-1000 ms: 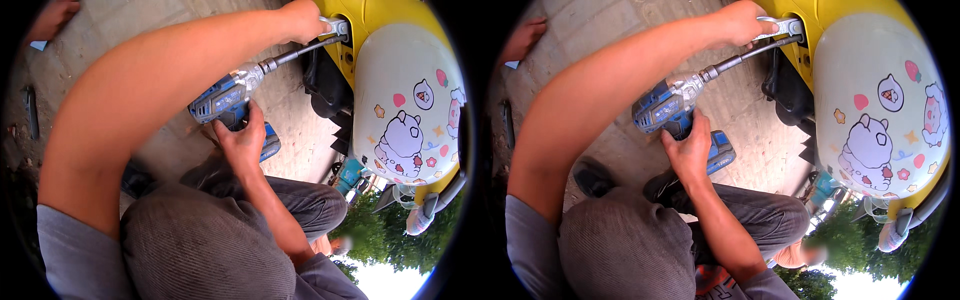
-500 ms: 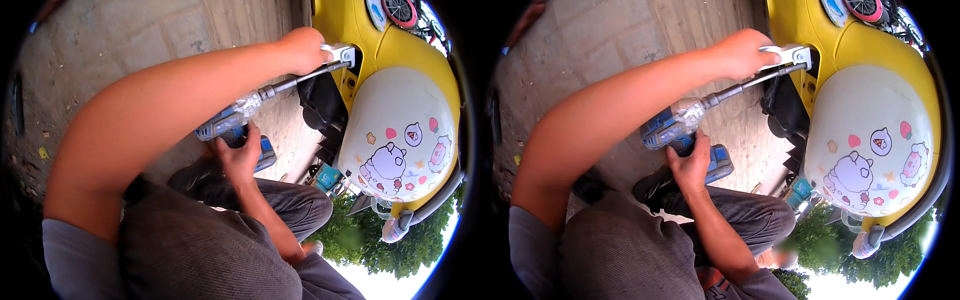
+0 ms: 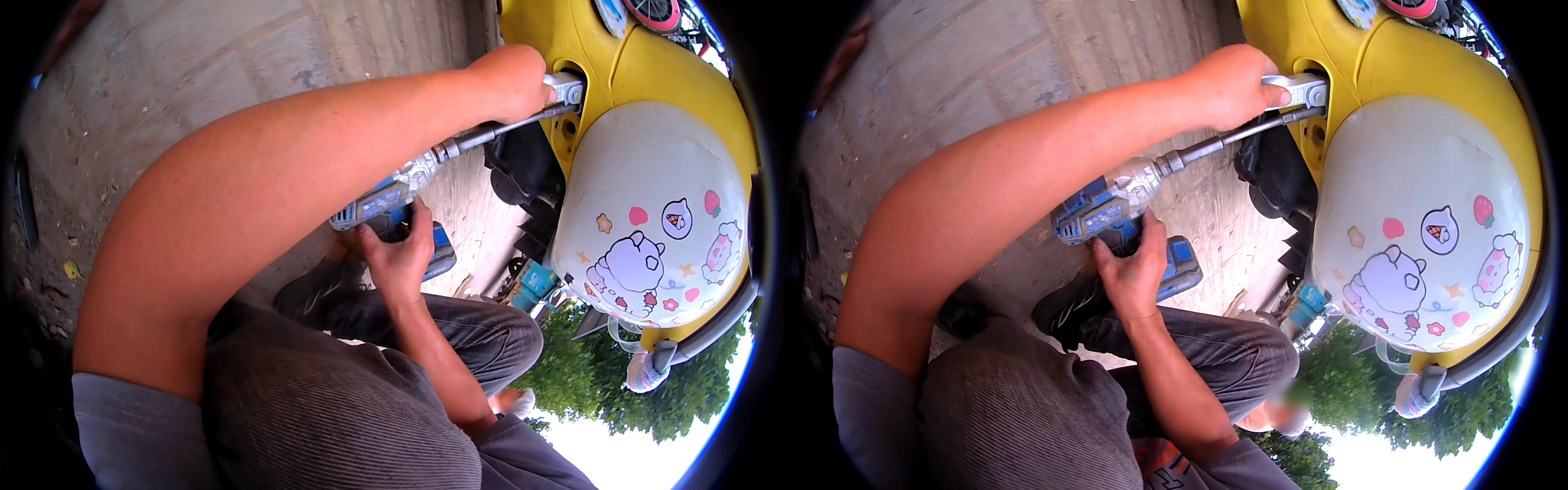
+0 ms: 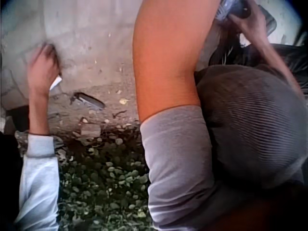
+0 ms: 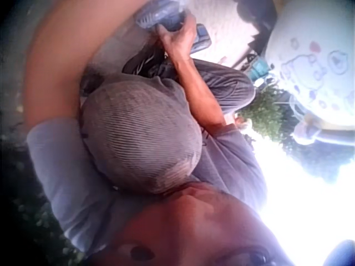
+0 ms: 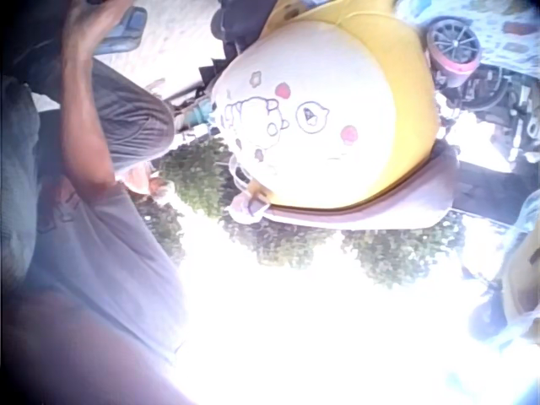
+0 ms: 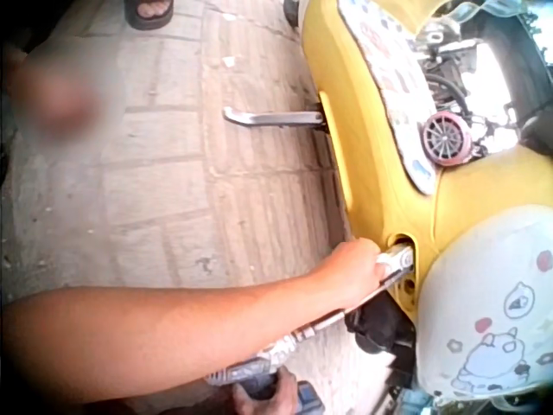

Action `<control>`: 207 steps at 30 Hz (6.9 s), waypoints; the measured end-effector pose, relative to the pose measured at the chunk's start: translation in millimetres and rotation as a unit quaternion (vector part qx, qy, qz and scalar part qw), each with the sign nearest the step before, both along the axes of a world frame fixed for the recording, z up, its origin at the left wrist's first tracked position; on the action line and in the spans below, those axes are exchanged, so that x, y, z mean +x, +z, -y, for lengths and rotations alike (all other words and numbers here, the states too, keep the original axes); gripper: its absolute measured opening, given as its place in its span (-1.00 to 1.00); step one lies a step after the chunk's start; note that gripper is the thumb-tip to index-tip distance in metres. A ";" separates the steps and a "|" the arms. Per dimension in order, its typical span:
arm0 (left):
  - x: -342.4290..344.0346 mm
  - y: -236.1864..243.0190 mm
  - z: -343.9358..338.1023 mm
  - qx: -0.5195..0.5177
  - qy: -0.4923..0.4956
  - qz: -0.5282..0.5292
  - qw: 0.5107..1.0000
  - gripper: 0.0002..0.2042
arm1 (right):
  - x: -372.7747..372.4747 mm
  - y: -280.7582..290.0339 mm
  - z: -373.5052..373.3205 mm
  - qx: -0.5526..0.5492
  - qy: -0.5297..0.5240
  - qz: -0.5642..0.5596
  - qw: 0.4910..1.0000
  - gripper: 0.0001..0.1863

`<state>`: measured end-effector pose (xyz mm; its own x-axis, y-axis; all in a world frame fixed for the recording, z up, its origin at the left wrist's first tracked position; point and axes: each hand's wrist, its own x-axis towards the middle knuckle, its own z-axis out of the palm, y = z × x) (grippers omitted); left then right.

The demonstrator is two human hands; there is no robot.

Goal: The person uses a power drill to remove a panel from a yellow scooter, then works on the scooter's battery connections. They then move to a bicycle, remove a battery pack, and wrap it with black tape.

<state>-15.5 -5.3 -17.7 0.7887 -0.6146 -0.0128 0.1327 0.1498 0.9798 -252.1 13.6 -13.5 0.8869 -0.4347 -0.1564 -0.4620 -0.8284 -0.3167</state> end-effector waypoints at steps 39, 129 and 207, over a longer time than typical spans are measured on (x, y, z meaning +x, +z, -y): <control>-0.5 14.5 3.6 0.046 0.025 0.013 0.999 -0.68 | 4.5 3.8 -1.9 0.084 -0.028 0.053 0.995 -0.30; -25.6 116.4 27.9 0.108 -0.192 -0.272 0.937 -0.69 | 12.6 152.4 40.5 0.591 -0.155 -0.142 0.779 -0.66; -239.3 778.9 905.2 0.170 -0.482 0.487 0.708 -0.36 | -285.9 732.3 1004.8 0.480 -0.119 0.215 0.842 -0.50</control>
